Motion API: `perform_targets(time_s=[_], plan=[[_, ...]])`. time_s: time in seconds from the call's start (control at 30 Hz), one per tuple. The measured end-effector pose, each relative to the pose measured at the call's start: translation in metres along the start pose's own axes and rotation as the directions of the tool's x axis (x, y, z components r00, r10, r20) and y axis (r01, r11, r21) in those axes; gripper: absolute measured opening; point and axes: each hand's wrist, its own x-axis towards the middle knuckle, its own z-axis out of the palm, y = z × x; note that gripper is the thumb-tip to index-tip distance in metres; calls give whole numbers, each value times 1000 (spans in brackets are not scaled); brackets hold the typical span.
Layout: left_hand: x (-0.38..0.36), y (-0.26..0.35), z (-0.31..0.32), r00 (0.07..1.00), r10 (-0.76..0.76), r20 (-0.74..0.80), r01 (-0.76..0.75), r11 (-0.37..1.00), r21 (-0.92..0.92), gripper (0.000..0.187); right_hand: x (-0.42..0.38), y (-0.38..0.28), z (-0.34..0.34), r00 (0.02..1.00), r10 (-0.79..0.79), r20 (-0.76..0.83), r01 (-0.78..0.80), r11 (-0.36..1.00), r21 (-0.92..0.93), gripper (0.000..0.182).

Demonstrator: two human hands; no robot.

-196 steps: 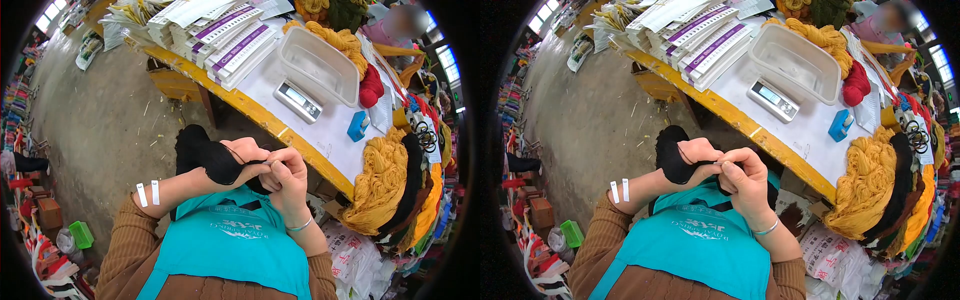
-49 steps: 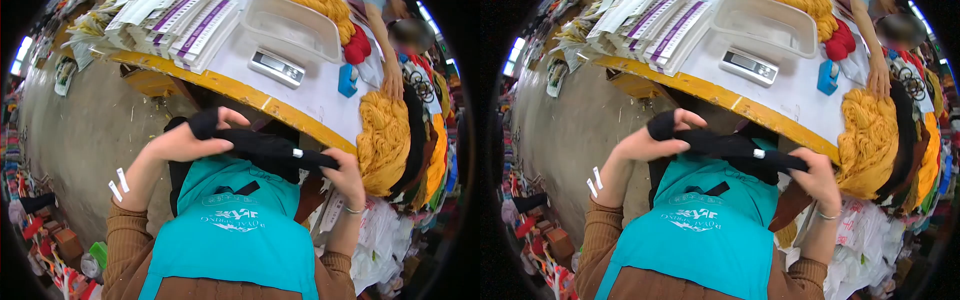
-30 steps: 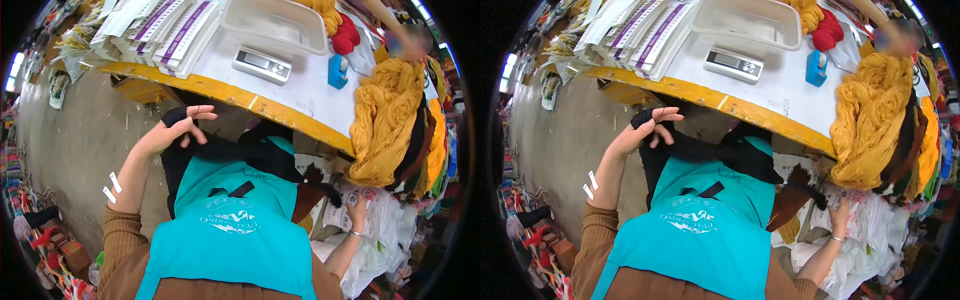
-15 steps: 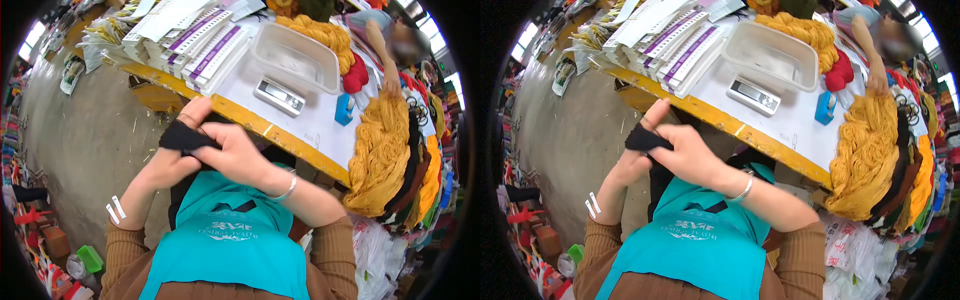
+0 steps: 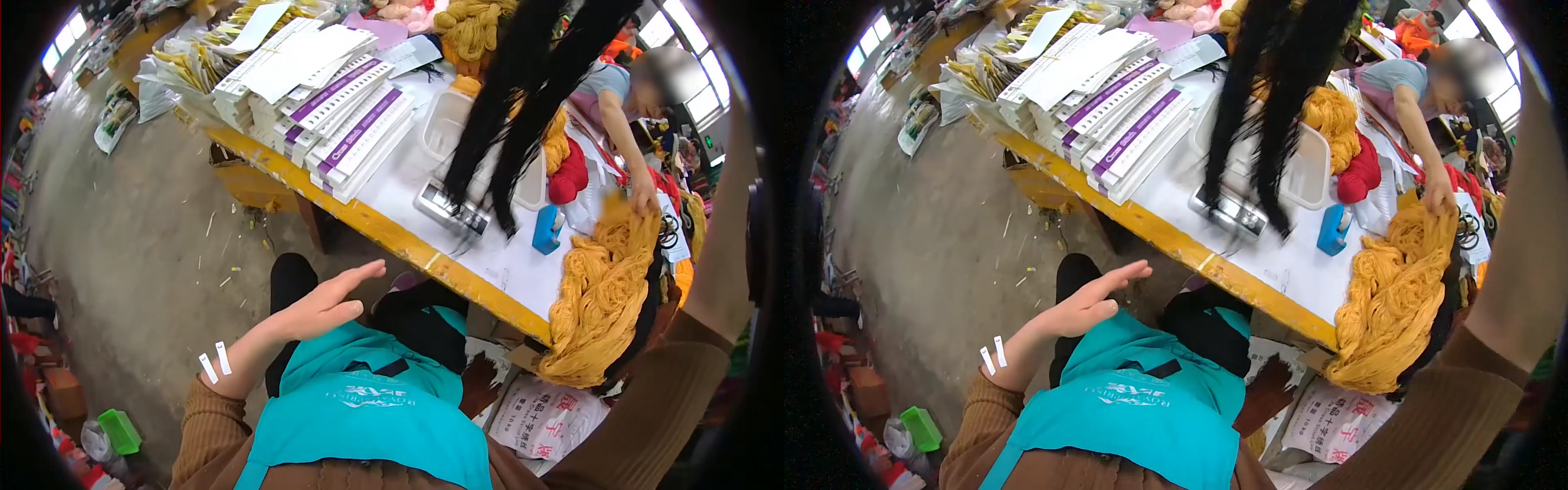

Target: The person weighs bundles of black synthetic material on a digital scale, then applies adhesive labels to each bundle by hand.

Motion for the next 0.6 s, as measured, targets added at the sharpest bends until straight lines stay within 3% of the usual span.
perform_targets(time_s=[0.27, 0.43, 0.53, 0.6], plan=[[3, -7, 1, 990, -132, 58, 131, 991, 25, 57, 6, 31, -38, 999, 30, 20, -25, 976, -215, 18], [-4, -13, 3, 982, -182, 53, 178, 982, 67, 51, -53, 137, -45, 963, 230, 143, -137, 871, -473, 20], [-7, -16, 4, 971, -227, 70, 220, 970, 100, 50, -145, 227, -19, 926, 331, 183, -108, 695, -711, 21], [-7, -13, 4, 966, -244, 81, 235, 966, 106, 49, -207, 243, 9, 920, 380, 92, -57, 363, -930, 15]])
